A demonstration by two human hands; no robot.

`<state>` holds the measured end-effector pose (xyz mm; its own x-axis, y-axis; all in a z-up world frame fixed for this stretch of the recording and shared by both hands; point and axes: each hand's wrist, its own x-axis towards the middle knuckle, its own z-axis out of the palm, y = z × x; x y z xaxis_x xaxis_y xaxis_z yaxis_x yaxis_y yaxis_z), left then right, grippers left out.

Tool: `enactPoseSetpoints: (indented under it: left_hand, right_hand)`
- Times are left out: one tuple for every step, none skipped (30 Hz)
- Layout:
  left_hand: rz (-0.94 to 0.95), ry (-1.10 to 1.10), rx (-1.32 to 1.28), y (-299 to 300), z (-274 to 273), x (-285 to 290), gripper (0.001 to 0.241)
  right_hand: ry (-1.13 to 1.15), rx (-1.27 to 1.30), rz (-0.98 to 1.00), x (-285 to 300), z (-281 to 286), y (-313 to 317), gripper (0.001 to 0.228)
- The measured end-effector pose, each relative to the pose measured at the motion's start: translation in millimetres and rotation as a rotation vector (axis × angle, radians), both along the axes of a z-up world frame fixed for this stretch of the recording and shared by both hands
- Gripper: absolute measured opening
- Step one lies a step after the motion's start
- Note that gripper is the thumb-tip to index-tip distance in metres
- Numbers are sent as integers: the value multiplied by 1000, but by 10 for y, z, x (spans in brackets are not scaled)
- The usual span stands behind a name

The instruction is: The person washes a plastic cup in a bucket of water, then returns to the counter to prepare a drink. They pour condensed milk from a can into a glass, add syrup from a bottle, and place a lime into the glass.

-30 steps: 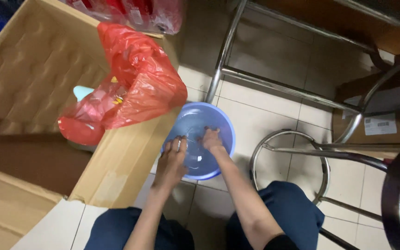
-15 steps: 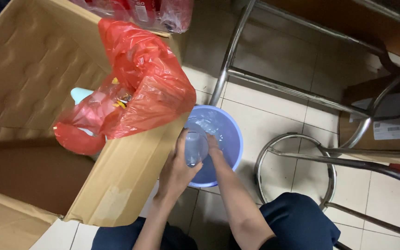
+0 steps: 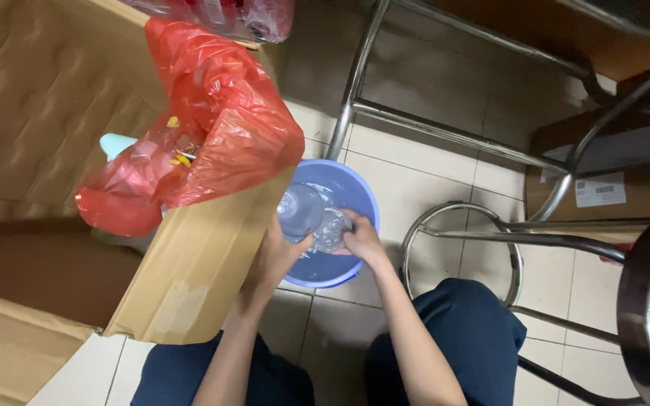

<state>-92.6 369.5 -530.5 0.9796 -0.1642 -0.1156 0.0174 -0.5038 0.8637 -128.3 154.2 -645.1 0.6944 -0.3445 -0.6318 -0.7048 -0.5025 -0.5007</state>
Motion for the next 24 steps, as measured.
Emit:
enactPoseSetpoints:
  left_hand:
    - [0,-1,-3,-19,-22,1,95]
    - [-14,-39,71,-42,-47,3,96]
    - [-28,-74,147,-57,-77,-3,96]
    - [-30,-73,147,-78,-67,-4,96]
    - [-45,-62,164,-92,-59,-9,94]
    - [-61,-50,181,-107,-53,-13,92]
    - [-62,-47,183,-105,-14,-6,92]
    - [-53,-63,279,-101,24,2,98]
    - [-41,-78,375,-96,63,11,104]
    - [-40,-76,377,-95,0,-3,104]
    - [-62,-46,338,-98,-63,-16,104]
    - [-83,-17,299,-100,-126,-29,105]
    - [-82,-14,299,-133,-264,-52,105]
    - [-101,-35,288,-165,-400,-77,103]
    - [-120,-57,276,-197,-535,-92,101]
    - [-119,-56,276,-205,-587,-107,101]
    - [-140,-77,266,-216,-636,-102,99]
    - [-161,-98,255,-227,-686,-97,97]
    - [-160,-99,255,-239,-635,-102,97]
    - [-168,-73,244,-251,-587,-107,98]
    - [-176,-44,233,-258,-543,-125,98]
    - [-174,-42,233,-275,-564,-124,98]
    - [-179,-26,234,-286,-587,-130,100]
    - [-183,-11,235,-295,-611,-135,101]
  right_hand:
    - [-1,-3,0,-43,152,-3,59]
    - [-16,14,-39,-84,301,-8,56]
    - [-27,32,-80,-138,441,-2,54]
    - [-26,32,-81,-149,692,80,54]
    - [-85,190,-198,-166,939,170,57]
    - [-145,347,-316,-180,1183,259,60]
    - [-142,350,-318,-211,1202,237,60]
    - [-199,398,-375,-242,1221,217,57]
    - [-256,446,-430,-266,1240,196,54]
    - [-254,448,-429,-293,1221,144,54]
    - [-287,438,-417,-317,1204,88,55]
    - [-320,427,-405,-342,1187,33,57]
    - [-316,427,-404,-322,1294,65,57]
    - [-348,410,-390,-302,1404,98,56]
    - [-382,393,-375,-273,1515,131,56]
    - [-380,393,-374,-278,1486,111,56]
    - [-387,352,-369,-266,1458,87,57]
    - [-393,311,-364,-253,1431,64,59]
    - [-395,311,-362,-249,1332,24,59]
    - [-431,306,-353,-244,1229,-16,59]
    - [-465,301,-345,-249,1123,-52,59]
    - [-463,302,-343,-236,1229,7,59]
    - [-484,271,-333,-226,1332,71,59]
    - [-504,240,-323,-216,1435,135,60]
